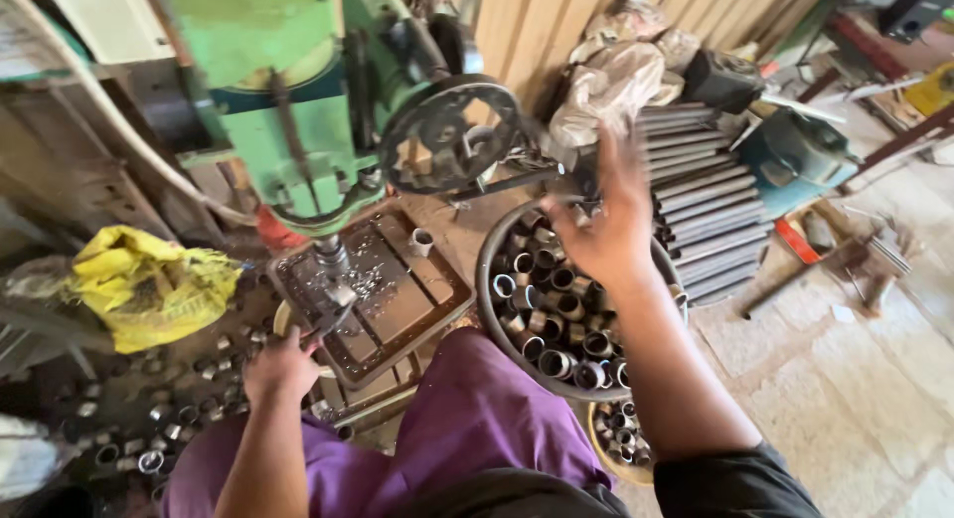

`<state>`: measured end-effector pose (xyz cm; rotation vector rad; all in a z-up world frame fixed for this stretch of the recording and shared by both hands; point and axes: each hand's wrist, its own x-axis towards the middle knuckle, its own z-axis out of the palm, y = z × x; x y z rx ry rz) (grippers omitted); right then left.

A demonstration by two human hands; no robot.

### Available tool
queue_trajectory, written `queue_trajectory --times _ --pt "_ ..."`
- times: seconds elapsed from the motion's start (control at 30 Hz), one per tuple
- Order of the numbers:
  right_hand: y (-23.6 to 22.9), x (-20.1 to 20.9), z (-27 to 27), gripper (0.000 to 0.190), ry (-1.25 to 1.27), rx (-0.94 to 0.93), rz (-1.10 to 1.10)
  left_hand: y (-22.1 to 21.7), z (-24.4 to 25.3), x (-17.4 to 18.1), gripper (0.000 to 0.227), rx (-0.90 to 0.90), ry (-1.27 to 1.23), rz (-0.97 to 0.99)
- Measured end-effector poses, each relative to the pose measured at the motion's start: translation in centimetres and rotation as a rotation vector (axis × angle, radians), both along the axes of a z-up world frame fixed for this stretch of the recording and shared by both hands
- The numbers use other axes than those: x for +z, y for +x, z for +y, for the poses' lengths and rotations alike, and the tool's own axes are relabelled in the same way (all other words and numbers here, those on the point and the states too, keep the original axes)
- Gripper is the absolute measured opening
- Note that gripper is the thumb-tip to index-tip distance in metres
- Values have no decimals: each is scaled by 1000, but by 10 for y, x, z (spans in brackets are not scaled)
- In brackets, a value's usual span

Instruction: The person operates a drill press to drill holes in small cylindrical metal parts. They pick up parts from a large bowl, place them under the drill bit, lower the drill using the handwheel, and then remove the drilled parts. The person also uses a brush to clean metal shavings from the drill bit and table.

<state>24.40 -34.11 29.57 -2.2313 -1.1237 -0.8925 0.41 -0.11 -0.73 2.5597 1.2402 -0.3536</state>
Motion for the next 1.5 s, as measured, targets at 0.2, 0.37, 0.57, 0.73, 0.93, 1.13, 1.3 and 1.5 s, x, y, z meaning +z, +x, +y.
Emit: queue_trajectory --times 0.2,0.37,0.57,0.73,0.93,1.13,1.3,1.5 --pt "9 -41 -42 96 676 478 463 -8 -2 26 36 -18 -29 50" --pt "51 -119 -107 49 326 -357 589 -26 13 18 40 3 -151 85" --pt "43 -196 -176 38 -74 -367 684 -82 40 4 28 -57 18 77" --pt "34 -222 -180 34 -302 -618 813 -126 64 -7 29 66 -27 192" --pt "33 -238 -171 57 -430 -676 916 -150 66 -2 32 125 9 165" --pt "41 -244 -168 38 -322 -531 779 -97 12 33 37 27 -113 -117" --pt "33 -222 -97 44 -151 -251 1025 -53 -32 81 26 -224 -39 -115" --pt "-20 -212 18 52 402 479 1773 -15 -57 65 30 -398 -183 -280"
